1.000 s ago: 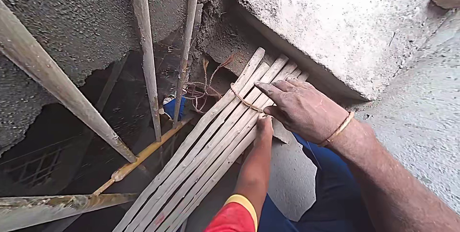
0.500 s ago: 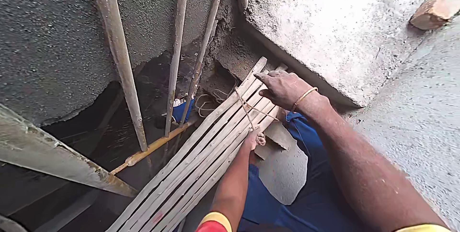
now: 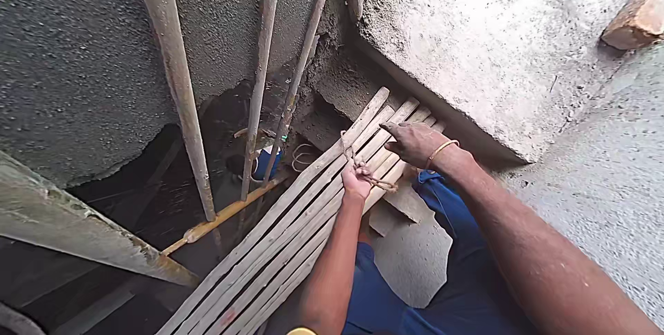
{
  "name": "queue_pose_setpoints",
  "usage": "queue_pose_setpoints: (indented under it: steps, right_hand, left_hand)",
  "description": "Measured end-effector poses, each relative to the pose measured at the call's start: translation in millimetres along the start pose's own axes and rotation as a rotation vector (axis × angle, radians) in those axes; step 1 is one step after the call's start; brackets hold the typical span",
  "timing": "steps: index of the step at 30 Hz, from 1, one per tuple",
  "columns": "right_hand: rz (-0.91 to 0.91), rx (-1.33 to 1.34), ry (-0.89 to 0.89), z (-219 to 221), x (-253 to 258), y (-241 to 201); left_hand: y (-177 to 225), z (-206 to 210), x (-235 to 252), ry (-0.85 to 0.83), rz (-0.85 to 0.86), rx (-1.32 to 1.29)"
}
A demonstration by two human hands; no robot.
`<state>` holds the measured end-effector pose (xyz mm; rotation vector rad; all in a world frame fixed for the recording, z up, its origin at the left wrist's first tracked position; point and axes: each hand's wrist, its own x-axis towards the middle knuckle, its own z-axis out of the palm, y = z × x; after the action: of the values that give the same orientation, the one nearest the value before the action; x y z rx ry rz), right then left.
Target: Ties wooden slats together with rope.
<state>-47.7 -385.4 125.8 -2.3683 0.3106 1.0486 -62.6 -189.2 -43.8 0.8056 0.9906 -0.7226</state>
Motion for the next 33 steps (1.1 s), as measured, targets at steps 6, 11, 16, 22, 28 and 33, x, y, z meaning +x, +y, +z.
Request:
queue_pose_setpoints:
  steps: [6,11,16,22,28,33]
  right_hand:
    - [-0.019,0.475,-0.279,112,66,-29]
    - [0.222,1.000,-0.044,131,90,-3]
    - [0.220,0.768,0.014,97,105,36]
    - [0.198,0.579,-0.071,104,120,23]
    - [0.342,0.703,0.309,56,126,50]
    - [0.363,1.156,1.023,-31,125,87]
  left_hand:
    - [58,7,-12,-0.007,-0.019,0.138]
    - [72,-29,53,-0.196,0.411,1.231]
    - [101,-74,139,0.106,0.364,2.216]
    - [115,-77,189,0.027,0.040,2.322]
    - [145,-64,117,-0.049,0.160,2.289]
    - [160,-48,79,-0.081,0.151,2.321]
